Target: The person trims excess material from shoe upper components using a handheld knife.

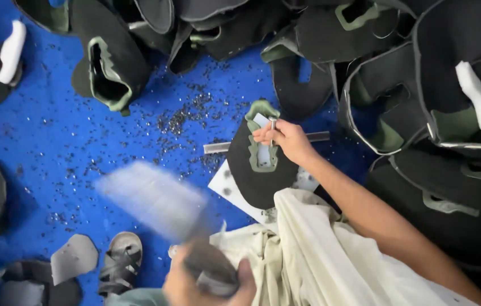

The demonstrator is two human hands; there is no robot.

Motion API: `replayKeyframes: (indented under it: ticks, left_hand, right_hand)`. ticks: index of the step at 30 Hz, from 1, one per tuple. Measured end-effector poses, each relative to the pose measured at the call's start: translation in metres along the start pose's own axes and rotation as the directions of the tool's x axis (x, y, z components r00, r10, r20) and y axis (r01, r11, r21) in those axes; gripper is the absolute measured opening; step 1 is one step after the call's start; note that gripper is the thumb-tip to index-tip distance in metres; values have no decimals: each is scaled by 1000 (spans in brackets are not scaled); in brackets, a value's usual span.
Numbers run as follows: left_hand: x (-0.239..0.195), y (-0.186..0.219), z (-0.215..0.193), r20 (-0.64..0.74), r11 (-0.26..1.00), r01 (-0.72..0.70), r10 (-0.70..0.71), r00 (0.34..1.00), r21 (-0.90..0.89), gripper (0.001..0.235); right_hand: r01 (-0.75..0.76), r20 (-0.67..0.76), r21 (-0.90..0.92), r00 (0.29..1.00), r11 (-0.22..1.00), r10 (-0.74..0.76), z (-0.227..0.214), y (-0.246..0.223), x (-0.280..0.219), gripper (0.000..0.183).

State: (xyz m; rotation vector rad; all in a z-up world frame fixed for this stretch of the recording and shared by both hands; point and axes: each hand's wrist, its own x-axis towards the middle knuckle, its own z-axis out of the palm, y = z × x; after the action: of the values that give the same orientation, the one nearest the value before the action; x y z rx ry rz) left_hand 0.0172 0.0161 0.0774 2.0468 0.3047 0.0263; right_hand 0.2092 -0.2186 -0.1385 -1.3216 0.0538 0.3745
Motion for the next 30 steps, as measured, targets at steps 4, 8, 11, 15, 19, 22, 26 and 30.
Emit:
replayKeyframes:
  ticks: [4, 8, 11, 15, 19, 22, 26, 30]
  left_hand:
    - [17, -5, 5, -185, 846, -446, 408, 894, -292, 45]
    - [23, -97, 79, 56, 982, -190, 190, 980, -20, 36]
    - [18, -87, 80, 176, 977, 87, -122, 977, 194, 50]
    - [10, -51, 52, 112, 973, 130, -153, 982, 190, 43]
    - [7, -10, 19, -38, 997, -17, 20, 999, 81, 42]
    - [1, 4, -9, -120, 960, -258, 270, 955, 113, 39]
    - [44, 30, -11, -188, 527, -650, 679, 709, -548, 46]
    - [42, -61, 71, -11, 893, -404, 410, 912, -199, 51]
  right_hand:
    - [237, 46, -303, 971, 923, -234, 18, -16, -20, 11]
    - [434, 163, -600, 889, 672, -428, 21, -30, -33, 25]
    - [400, 63, -345, 912, 849, -404, -5, 45, -5, 14]
    - [201, -175, 194, 970, 960, -167, -6, 1, 15, 25]
    - [103, -117, 105, 989, 989, -90, -7, -14, 24, 18]
    - [168, -82, -140, 980, 976, -180, 5, -7, 15, 13]
    - [346, -27, -454, 915, 821, -401, 16, -16, -4, 11]
    - [454, 86, -521, 870, 723, -485, 22, -26, -14, 20]
